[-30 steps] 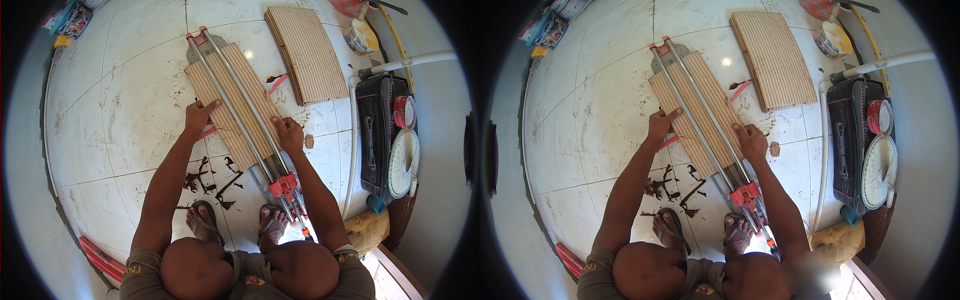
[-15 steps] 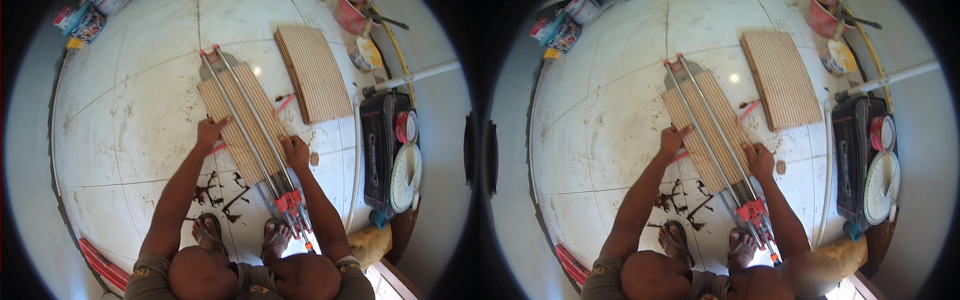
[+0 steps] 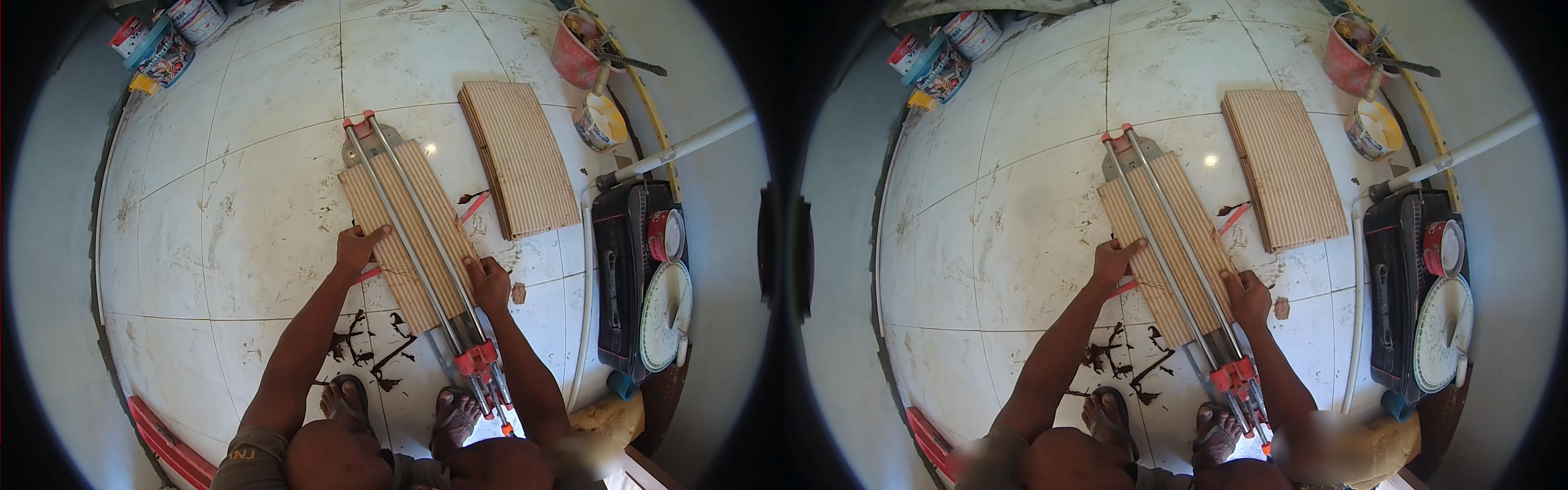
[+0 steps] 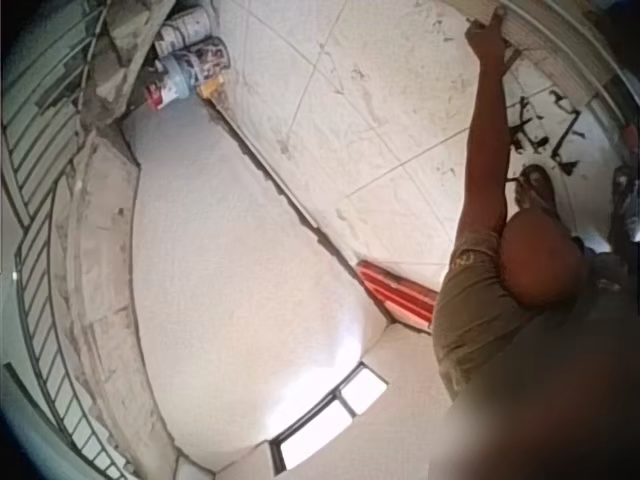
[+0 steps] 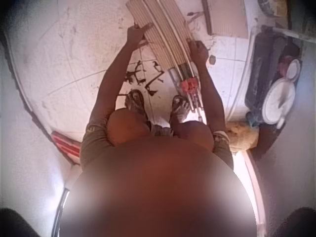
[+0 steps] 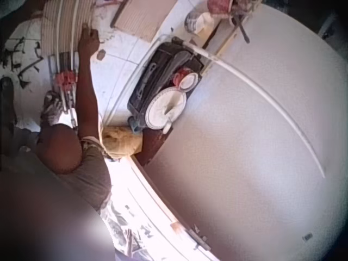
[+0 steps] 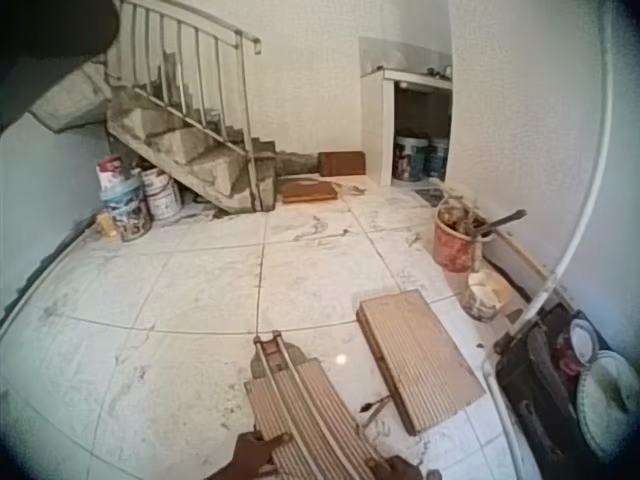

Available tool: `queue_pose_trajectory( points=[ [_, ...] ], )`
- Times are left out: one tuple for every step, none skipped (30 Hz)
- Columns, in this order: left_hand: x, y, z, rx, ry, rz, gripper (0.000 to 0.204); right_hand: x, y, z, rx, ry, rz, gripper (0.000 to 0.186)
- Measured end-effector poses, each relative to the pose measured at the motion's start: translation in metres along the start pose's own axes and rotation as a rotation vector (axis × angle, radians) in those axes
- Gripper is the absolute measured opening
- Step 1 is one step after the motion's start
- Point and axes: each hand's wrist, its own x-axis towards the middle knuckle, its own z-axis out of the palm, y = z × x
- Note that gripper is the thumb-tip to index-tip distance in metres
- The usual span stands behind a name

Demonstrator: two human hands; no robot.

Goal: The person is using a manual tile cutter to score and snap ceramic tiles for a renovation project.

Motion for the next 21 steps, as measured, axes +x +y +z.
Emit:
queue_pose_trajectory(
  points=[
    [0.0003, 0.0001, -0.0003, 0.003, 0.0, -0.002, 0.052, 0.0001, -0.0001, -0.0002, 0.0, 0.0, 0.002, 0.051],
    [0.0008, 0.0002, -0.0008, 0.022, -0.007, -0.017, 0.053, 0.0002, -0.0002, -0.0005, -0.005, -0.01, 0.01, 0.051],
    [0.0015, 0.0006, -0.0011, 0.04, -0.014, -0.03, 0.054, 0.0004, -0.0004, -0.0008, -0.004, -0.016, 0.02, 0.051],
    [0.0019, 0.0006, -0.0012, 0.04, -0.015, -0.029, 0.054, 0.0004, -0.0007, -0.0011, -0.008, -0.019, 0.016, 0.051],
    [0.0022, 0.0008, -0.0012, 0.046, -0.013, -0.032, 0.053, 0.0007, -0.0011, -0.0013, -0.008, -0.014, 0.012, 0.051],
    [0.0023, 0.0011, -0.0013, 0.053, -0.008, -0.04, 0.052, 0.0007, -0.0015, -0.0014, -0.007, -0.008, 0.009, 0.052],
    [0.0024, 0.0016, -0.0014, 0.054, -0.012, -0.029, 0.052, 0.001, -0.0019, -0.0014, -0.003, -0.005, 0.006, 0.052],
    [0.002, 0.0017, -0.0014, 0.041, -0.021, -0.024, 0.052, 0.001, -0.0022, -0.0014, 0.0, -0.006, 0.012, 0.052],
    [0.0017, 0.0018, -0.0013, 0.026, -0.026, -0.044, 0.051, 0.0012, -0.0024, -0.0013, -0.003, -0.019, 0.039, 0.052],
    [0.0021, 0.0024, -0.0012, 0.029, -0.031, -0.018, 0.051, 0.0014, -0.0026, -0.0012, 0.004, -0.007, 0.017, 0.052],
    [0.0019, 0.0023, -0.0014, 0.036, -0.027, -0.018, 0.051, 0.0013, -0.0026, -0.0011, 0.004, -0.007, 0.021, 0.052],
    [0.0017, 0.0019, -0.0015, 0.036, -0.022, -0.037, 0.05, 0.0012, -0.0025, -0.001, -0.006, -0.019, 0.049, 0.052],
    [0.0017, 0.0014, -0.0017, 0.046, -0.023, -0.023, 0.05, 0.0009, -0.0023, -0.001, 0.003, -0.01, 0.03, 0.052],
    [0.002, 0.0006, -0.0019, 0.062, -0.012, -0.029, 0.05, 0.0009, -0.0021, -0.0009, 0.005, -0.016, 0.034, 0.052],
    [0.0026, -0.0004, -0.0016, 0.075, 0.0, -0.037, 0.049, 0.0004, -0.0018, -0.0009, 0.013, -0.014, 0.043, 0.052],
    [0.0037, -0.0009, -0.0016, 0.093, -0.015, -0.036, 0.049, 0.0009, -0.002, -0.0007, 0.013, -0.011, 0.053, 0.052],
    [0.0039, -0.0022, -0.0012, 0.044, -0.017, -0.016, 0.049, 0.0007, -0.002, -0.0006, -0.002, 0.007, 0.036, 0.053],
    [0.0048, -0.0032, -0.0004, -0.013, -0.014, -0.02, 0.05, 0.0011, -0.0022, -0.0004, -0.018, 0.022, 0.015, 0.053],
    [0.0059, -0.0037, 0.0003, 0.0, -0.024, 0.002, 0.05, 0.0008, -0.0022, -0.0007, -0.015, 0.029, 0.023, 0.053],
    [0.0068, -0.0036, 0.0004, 0.007, -0.017, -0.012, 0.05, 0.0006, -0.0024, -0.0009, -0.024, 0.024, 0.032, 0.054],
    [0.0069, -0.0035, -0.0004, 0.005, 0.001, -0.045, 0.051, 0.0005, -0.0029, -0.0008, -0.035, 0.015, 0.043, 0.054]
  ],
)
